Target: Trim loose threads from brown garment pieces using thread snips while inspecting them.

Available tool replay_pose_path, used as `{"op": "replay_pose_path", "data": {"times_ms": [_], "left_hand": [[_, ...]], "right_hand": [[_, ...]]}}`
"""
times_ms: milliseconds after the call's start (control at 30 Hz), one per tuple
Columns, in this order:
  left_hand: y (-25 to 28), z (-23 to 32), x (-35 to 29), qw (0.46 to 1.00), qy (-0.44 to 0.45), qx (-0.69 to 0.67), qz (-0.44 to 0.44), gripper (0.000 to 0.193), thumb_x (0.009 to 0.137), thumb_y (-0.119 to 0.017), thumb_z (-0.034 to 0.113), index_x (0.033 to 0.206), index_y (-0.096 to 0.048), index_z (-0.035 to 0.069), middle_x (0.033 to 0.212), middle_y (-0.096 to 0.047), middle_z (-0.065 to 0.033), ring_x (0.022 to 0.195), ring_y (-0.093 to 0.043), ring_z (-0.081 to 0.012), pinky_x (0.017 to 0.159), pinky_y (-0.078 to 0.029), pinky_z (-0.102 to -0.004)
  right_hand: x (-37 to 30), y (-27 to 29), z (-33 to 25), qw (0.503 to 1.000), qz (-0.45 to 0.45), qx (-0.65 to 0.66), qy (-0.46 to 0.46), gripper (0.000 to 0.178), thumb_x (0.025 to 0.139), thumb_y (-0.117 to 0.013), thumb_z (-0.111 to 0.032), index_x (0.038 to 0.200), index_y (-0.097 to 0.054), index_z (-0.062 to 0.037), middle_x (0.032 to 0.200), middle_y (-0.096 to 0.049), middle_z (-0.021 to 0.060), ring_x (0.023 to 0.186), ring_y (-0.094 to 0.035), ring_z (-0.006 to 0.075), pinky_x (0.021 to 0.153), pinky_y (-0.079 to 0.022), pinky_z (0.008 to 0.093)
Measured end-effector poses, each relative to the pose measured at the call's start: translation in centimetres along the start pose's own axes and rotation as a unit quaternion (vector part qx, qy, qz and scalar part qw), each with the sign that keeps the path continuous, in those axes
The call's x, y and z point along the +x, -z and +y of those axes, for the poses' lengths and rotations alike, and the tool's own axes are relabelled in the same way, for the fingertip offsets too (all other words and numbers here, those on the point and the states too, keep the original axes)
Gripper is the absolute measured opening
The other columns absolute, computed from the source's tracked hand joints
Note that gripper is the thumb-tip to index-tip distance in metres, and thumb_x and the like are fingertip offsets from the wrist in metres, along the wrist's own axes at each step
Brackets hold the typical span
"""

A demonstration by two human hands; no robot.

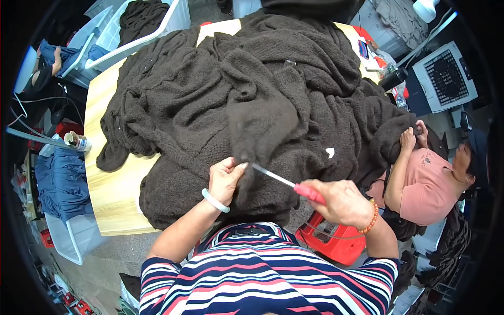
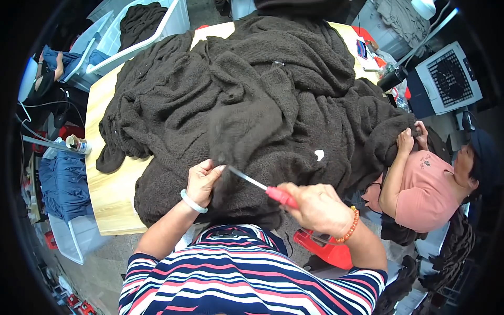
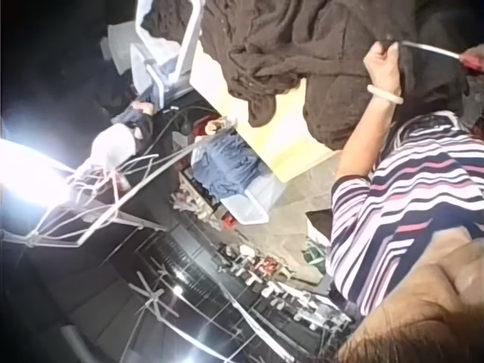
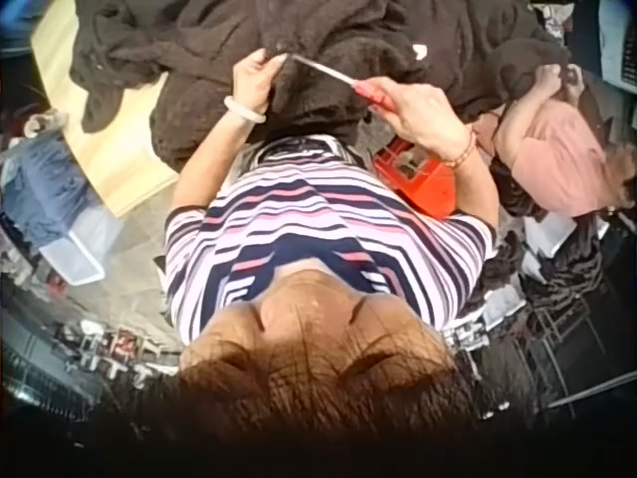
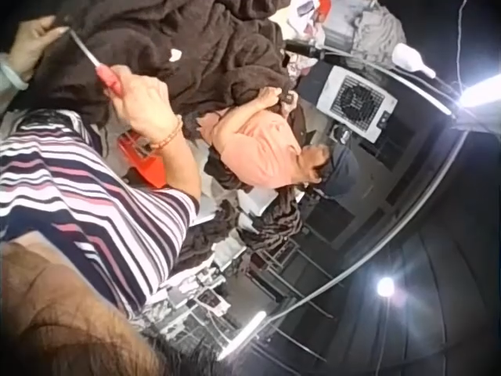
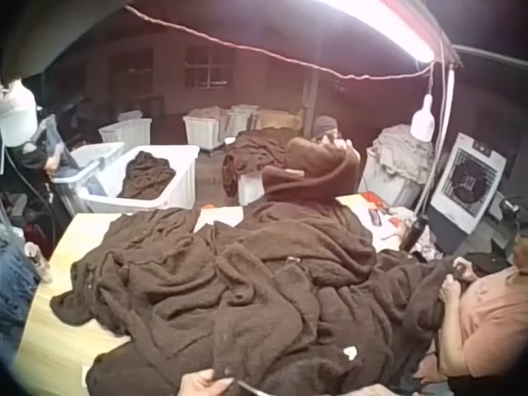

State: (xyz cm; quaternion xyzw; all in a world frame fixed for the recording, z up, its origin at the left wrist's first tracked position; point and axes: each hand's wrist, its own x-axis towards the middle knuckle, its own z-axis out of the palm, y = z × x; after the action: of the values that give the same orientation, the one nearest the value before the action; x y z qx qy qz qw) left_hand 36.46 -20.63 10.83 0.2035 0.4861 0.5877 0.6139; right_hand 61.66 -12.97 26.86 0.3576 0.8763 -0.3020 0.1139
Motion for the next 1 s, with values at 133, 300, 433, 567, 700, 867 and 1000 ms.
{"op": "replay_pose_path", "data": {"times_ms": [133, 300, 433, 567, 700, 867, 1000], "left_hand": [[0.6, -1.4, -0.4, 0.999, -0.031, 0.012, 0.027, 0.016, 0.09, -0.063, 0.002, 0.105, -0.065, -0.003, 0.093, -0.068, -0.0034, 0.077, -0.061, -0.0095, 0.072, -0.051, -0.0233], [-1.1, -1.4, -1.0, 0.985, -0.102, 0.137, 0.03, 0.004, 0.088, -0.061, -0.002, 0.086, -0.064, -0.003, 0.078, -0.062, 0.0038, 0.069, -0.049, -0.0034, 0.059, -0.042, -0.0212], [0.2, -2.9, -1.5, 0.959, -0.102, 0.263, 0.022, 0.012, 0.085, -0.06, -0.001, 0.073, -0.06, -0.001, 0.067, -0.054, 0.0061, 0.064, -0.045, -0.003, 0.054, -0.038, -0.0219], [-0.6, -3.2, -1.2, 0.983, -0.116, 0.134, 0.035, 0.011, 0.085, -0.058, -0.001, 0.089, -0.068, -0.001, 0.07, -0.058, 0.0055, 0.064, -0.047, -0.0026, 0.055, -0.04, -0.0216], [0.4, -3.0, -2.0, 0.973, -0.033, 0.23, -0.007, 0.025, 0.086, -0.049, -0.007, 0.1, -0.069, -0.003, 0.085, -0.068, 0.0005, 0.077, -0.057, -0.0042, 0.068, -0.047, -0.0203], [-0.1, -2.4, -2.2, 0.972, -0.068, 0.227, -0.004, 0.023, 0.084, -0.051, -0.007, 0.098, -0.069, -0.003, 0.081, -0.068, -0.0001, 0.074, -0.056, -0.0048, 0.065, -0.047, -0.0217], [1.5, -4.2, -1.7, 0.961, -0.074, 0.267, -0.012, 0.021, 0.084, -0.054, -0.006, 0.098, -0.069, -0.003, 0.085, -0.07, -0.0017, 0.077, -0.06, -0.0064, 0.069, -0.049, -0.0225]], "right_hand": [[-0.7, 0.6, -0.6, 0.999, -0.042, -0.012, -0.002, 0.036, 0.085, -0.064, -0.022, 0.119, -0.058, -0.0115, 0.075, -0.066, 0.0161, 0.073, -0.066, 0.0346, 0.066, -0.053, 0.0423], [-0.5, 0.3, -1.2, 0.99, -0.133, -0.012, 0.054, 0.029, 0.086, -0.06, -0.022, 0.112, -0.058, -0.0088, 0.068, -0.064, 0.0178, 0.066, -0.066, 0.0363, 0.062, -0.052, 0.0461], [-0.2, 1.1, -0.6, 0.999, -0.006, -0.051, 0.012, 0.029, 0.087, -0.06, -0.021, 0.113, -0.058, -0.0085, 0.067, -0.063, 0.018, 0.065, -0.065, 0.0363, 0.06, -0.051, 0.0457], [-0.3, 0.1, -0.5, 0.995, -0.062, -0.067, 0.042, 0.035, 0.085, -0.064, -0.022, 0.117, -0.06, -0.0105, 0.065, -0.063, 0.0161, 0.063, -0.065, 0.0344, 0.058, -0.052, 0.0421], [-0.4, -0.2, 0.1, 0.997, -0.019, -0.075, 0.016, 0.035, 0.085, -0.063, -0.022, 0.117, -0.059, -0.0087, 0.066, -0.063, 0.0173, 0.064, -0.066, 0.0342, 0.059, -0.052, 0.0424], [-0.2, 0.2, 0.0, 0.998, -0.021, -0.063, 0.01, 0.034, 0.086, -0.063, -0.023, 0.117, -0.06, -0.0096, 0.066, -0.063, 0.0181, 0.065, -0.066, 0.0344, 0.06, -0.053, 0.043], [-0.6, 0.1, -0.2, 0.991, -0.111, -0.035, 0.059, 0.036, 0.087, -0.062, -0.024, 0.119, -0.058, -0.0097, 0.066, -0.063, 0.0183, 0.064, -0.065, 0.0363, 0.059, -0.053, 0.0432]]}}
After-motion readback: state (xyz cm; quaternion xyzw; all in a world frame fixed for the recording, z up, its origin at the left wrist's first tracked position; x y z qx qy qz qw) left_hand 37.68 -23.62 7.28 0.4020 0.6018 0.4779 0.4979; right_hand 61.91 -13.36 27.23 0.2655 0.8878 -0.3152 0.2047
